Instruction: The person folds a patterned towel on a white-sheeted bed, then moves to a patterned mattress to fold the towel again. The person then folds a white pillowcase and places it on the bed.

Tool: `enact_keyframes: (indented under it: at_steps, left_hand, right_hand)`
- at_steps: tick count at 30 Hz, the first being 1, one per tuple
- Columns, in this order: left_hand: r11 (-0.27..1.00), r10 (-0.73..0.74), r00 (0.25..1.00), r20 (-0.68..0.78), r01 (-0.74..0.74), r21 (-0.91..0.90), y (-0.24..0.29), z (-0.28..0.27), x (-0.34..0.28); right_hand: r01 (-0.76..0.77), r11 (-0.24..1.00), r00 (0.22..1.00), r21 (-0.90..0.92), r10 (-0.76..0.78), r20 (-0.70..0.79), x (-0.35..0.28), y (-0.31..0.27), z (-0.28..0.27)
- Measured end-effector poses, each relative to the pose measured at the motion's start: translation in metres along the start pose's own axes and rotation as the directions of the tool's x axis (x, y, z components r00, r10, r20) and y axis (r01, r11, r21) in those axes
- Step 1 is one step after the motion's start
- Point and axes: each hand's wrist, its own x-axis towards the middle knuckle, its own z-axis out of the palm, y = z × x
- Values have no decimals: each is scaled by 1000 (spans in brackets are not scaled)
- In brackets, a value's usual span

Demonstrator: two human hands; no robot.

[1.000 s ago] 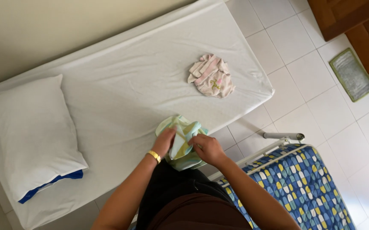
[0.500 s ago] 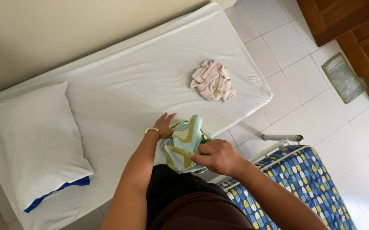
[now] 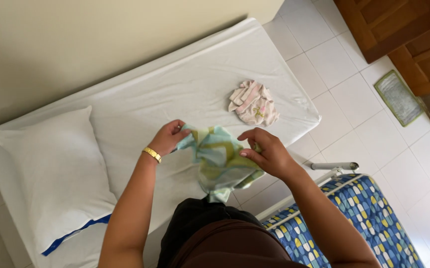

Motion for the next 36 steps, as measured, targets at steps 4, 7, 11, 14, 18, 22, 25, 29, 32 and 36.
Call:
enact_keyframes:
  at_steps: [4,7,11,14,18,22,25,29,32,36]
  left_hand:
    - [972,210,978,5,-210,102,71,28,-25]
    - [943,309,950,39,-311,114,87,38,-32]
    - [915,281,960,7,-270,301,120,34,-61]
    - [824,254,964,-79,-172,540,145,27,-77]
    - [871,190,982,-18,-160,464,161,25,-76]
    - [844,204,978,33,-193,500,152,38,-59]
    - [853,169,984,61,-177,491,147,54,-49]
    - [994,46,970,240,-68,84,141,71,-44]
    - [943,127,942,310,-17,-332,104,86,-41]
    - [931,236,920,314,-122,-344,32,100,-26]
  right_hand:
    - [96,986,990,138,-109,85,20,-29,23]
    - [186,939,972,290,-219,86,34,-51,34]
    - [273,832,944,483,-328,32,50,-45,39]
    - [275,846,943,456,-329,42,49,-44,44]
    - [288,924,944,250,-318,89,50,-85,38]
    - [293,936,936,194,-322,144,45,-103,35]
    - [308,945,937,108,-321,139,43,-105,37]
    - [251,967,961,-47,-255,-107,33,-81,43]
    - [97,994,962,-59,-109,-251,22,-58,37]
    - [-61,998,952,21,65,-300,11,-47,26]
